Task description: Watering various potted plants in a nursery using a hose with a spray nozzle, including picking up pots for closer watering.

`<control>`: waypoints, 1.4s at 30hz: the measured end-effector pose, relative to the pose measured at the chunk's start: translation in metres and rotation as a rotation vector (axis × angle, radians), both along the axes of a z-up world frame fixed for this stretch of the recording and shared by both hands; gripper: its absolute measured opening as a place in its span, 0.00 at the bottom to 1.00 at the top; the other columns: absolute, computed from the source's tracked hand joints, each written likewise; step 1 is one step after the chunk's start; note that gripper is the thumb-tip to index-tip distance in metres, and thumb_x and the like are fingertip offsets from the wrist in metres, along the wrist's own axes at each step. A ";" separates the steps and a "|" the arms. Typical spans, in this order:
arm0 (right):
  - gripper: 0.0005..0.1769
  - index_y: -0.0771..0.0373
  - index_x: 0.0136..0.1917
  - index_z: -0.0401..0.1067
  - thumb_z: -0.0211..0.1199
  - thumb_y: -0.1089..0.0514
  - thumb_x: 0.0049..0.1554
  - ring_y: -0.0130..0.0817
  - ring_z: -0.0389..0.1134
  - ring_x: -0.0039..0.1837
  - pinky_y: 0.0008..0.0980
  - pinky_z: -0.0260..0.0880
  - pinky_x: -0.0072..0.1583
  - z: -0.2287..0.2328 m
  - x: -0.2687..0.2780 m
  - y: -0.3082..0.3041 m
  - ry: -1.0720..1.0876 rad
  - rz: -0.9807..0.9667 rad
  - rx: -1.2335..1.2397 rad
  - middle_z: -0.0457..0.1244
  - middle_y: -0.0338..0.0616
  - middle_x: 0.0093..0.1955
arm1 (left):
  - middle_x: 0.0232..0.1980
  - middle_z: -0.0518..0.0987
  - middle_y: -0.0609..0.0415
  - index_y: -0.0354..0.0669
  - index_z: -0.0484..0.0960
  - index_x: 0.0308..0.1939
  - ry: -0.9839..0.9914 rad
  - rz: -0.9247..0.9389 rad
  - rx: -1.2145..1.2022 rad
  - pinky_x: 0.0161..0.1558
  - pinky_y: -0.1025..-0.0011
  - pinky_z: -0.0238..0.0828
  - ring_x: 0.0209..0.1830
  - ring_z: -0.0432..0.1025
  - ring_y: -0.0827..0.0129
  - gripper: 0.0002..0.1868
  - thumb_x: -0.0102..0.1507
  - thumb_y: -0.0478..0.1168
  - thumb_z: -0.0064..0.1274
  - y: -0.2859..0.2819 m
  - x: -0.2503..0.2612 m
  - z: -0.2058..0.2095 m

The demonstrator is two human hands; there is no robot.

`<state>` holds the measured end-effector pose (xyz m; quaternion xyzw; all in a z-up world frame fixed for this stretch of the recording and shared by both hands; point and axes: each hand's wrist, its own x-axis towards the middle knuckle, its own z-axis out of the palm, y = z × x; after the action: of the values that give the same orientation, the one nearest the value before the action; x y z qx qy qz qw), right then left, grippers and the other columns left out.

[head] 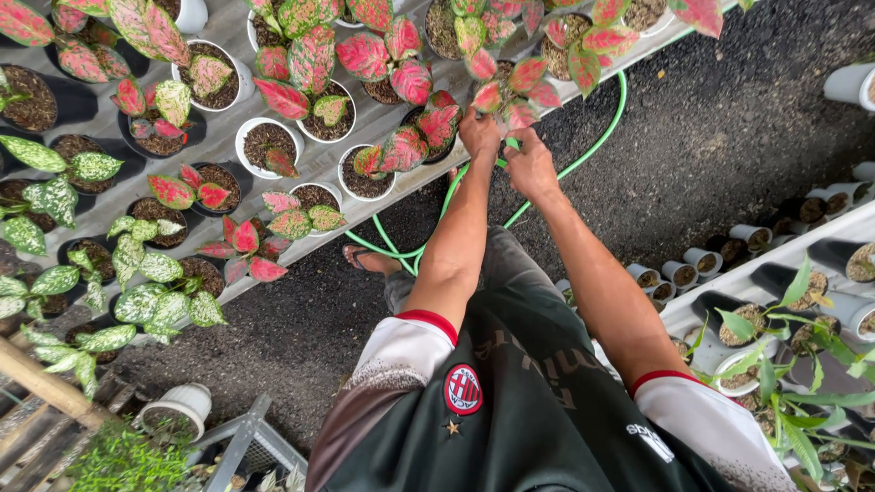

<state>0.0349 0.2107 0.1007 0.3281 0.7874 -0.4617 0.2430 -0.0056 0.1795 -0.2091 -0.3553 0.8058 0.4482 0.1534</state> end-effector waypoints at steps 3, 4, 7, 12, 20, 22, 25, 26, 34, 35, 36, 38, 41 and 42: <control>0.16 0.54 0.63 0.71 0.55 0.55 0.62 0.33 0.68 0.27 0.34 0.71 0.34 0.015 0.003 0.012 0.027 0.053 0.036 0.68 0.42 0.33 | 0.44 0.86 0.45 0.68 0.81 0.61 0.042 0.048 0.087 0.54 0.54 0.81 0.50 0.81 0.50 0.25 0.58 0.46 0.51 -0.003 -0.004 0.070; 0.17 0.54 0.64 0.71 0.55 0.55 0.63 0.33 0.68 0.27 0.34 0.69 0.33 0.023 0.004 0.016 0.015 0.050 0.018 0.68 0.43 0.33 | 0.37 0.82 0.37 0.53 0.81 0.58 0.091 0.162 0.287 0.37 0.52 0.81 0.36 0.79 0.45 0.22 0.59 0.40 0.51 -0.005 -0.005 0.075; 0.17 0.55 0.64 0.71 0.55 0.56 0.62 0.33 0.66 0.27 0.32 0.66 0.30 0.061 0.009 0.031 0.019 0.015 -0.050 0.67 0.45 0.33 | 0.33 0.73 0.39 0.42 0.75 0.65 0.132 0.251 0.587 0.28 0.53 0.84 0.25 0.78 0.48 0.25 0.62 0.31 0.50 -0.016 0.000 0.166; 0.18 0.63 0.64 0.71 0.55 0.61 0.61 0.30 0.61 0.23 0.27 0.58 0.22 0.092 0.025 0.039 0.084 -0.072 -0.197 0.65 0.49 0.31 | 0.39 0.65 0.48 0.51 0.62 0.77 0.069 0.240 0.722 0.38 0.52 0.84 0.28 0.77 0.54 0.37 0.63 0.29 0.50 -0.034 0.003 0.231; 0.21 0.69 0.69 0.67 0.53 0.61 0.64 0.30 0.63 0.26 0.29 0.62 0.25 0.133 0.047 0.021 0.143 -0.008 -0.203 0.65 0.51 0.35 | 0.43 0.72 0.35 0.58 0.64 0.72 0.106 0.221 0.702 0.40 0.40 0.81 0.39 0.77 0.28 0.39 0.59 0.26 0.52 -0.051 -0.004 0.281; 0.20 0.68 0.68 0.68 0.53 0.61 0.64 0.31 0.63 0.26 0.29 0.63 0.26 0.144 0.045 0.016 0.172 -0.016 -0.192 0.65 0.50 0.34 | 0.42 0.71 0.36 0.56 0.66 0.70 0.133 0.205 0.682 0.39 0.40 0.81 0.39 0.77 0.28 0.36 0.59 0.27 0.53 -0.049 -0.007 0.269; 0.18 0.64 0.66 0.70 0.54 0.60 0.63 0.31 0.63 0.25 0.29 0.63 0.27 0.141 0.043 0.007 0.215 -0.030 -0.154 0.65 0.48 0.33 | 0.40 0.70 0.36 0.51 0.68 0.67 0.187 0.188 0.698 0.35 0.43 0.82 0.35 0.77 0.30 0.33 0.58 0.26 0.51 -0.050 0.001 0.261; 0.17 0.62 0.64 0.72 0.55 0.59 0.63 0.30 0.64 0.25 0.29 0.63 0.26 0.138 0.038 0.007 0.241 -0.038 -0.127 0.65 0.46 0.31 | 0.39 0.70 0.36 0.47 0.67 0.66 0.224 0.179 0.735 0.33 0.46 0.83 0.32 0.77 0.32 0.33 0.58 0.24 0.50 -0.047 0.001 0.263; 0.17 0.71 0.67 0.66 0.51 0.64 0.66 0.24 0.61 0.26 0.21 0.62 0.28 0.170 0.026 -0.006 0.318 -0.033 -0.106 0.63 0.45 0.32 | 0.32 0.68 0.42 0.46 0.69 0.63 0.298 0.233 0.795 0.30 0.50 0.83 0.27 0.77 0.40 0.33 0.55 0.21 0.51 -0.029 0.013 0.249; 0.17 0.72 0.67 0.65 0.50 0.65 0.66 0.24 0.61 0.27 0.22 0.62 0.29 0.171 0.025 -0.006 0.325 -0.022 -0.077 0.63 0.45 0.33 | 0.33 0.68 0.42 0.46 0.69 0.63 0.299 0.257 0.807 0.32 0.47 0.84 0.29 0.77 0.38 0.32 0.56 0.21 0.50 -0.027 0.015 0.256; 0.17 0.72 0.67 0.65 0.50 0.65 0.66 0.24 0.61 0.27 0.22 0.62 0.29 0.171 0.024 -0.006 0.324 -0.016 -0.076 0.63 0.45 0.33 | 0.33 0.68 0.42 0.46 0.69 0.63 0.301 0.263 0.809 0.32 0.47 0.84 0.29 0.77 0.38 0.32 0.56 0.21 0.50 -0.027 0.014 0.256; 0.18 0.71 0.68 0.64 0.49 0.64 0.67 0.22 0.60 0.26 0.19 0.63 0.28 0.171 0.024 -0.007 0.289 -0.045 -0.133 0.63 0.45 0.34 | 0.34 0.68 0.41 0.46 0.69 0.61 0.286 0.243 0.806 0.30 0.50 0.84 0.26 0.77 0.41 0.31 0.56 0.21 0.50 -0.027 0.015 0.255; 0.18 0.67 0.66 0.69 0.54 0.60 0.65 0.27 0.62 0.26 0.25 0.62 0.26 0.160 0.026 0.002 0.204 0.018 -0.076 0.63 0.48 0.32 | 0.34 0.68 0.42 0.48 0.69 0.60 0.282 0.266 0.823 0.31 0.51 0.84 0.24 0.77 0.43 0.31 0.54 0.22 0.52 -0.028 0.006 0.251; 0.18 0.67 0.66 0.69 0.54 0.60 0.65 0.27 0.62 0.26 0.25 0.62 0.26 0.156 0.027 0.006 0.202 0.015 -0.074 0.63 0.48 0.32 | 0.34 0.68 0.42 0.48 0.69 0.60 0.279 0.264 0.825 0.31 0.51 0.84 0.24 0.77 0.43 0.31 0.54 0.22 0.52 -0.028 0.007 0.261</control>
<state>0.0622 0.2168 0.2572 0.2649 0.7928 -0.5194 0.1775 0.0011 0.1511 0.0520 -0.3004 0.5205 0.7911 0.1137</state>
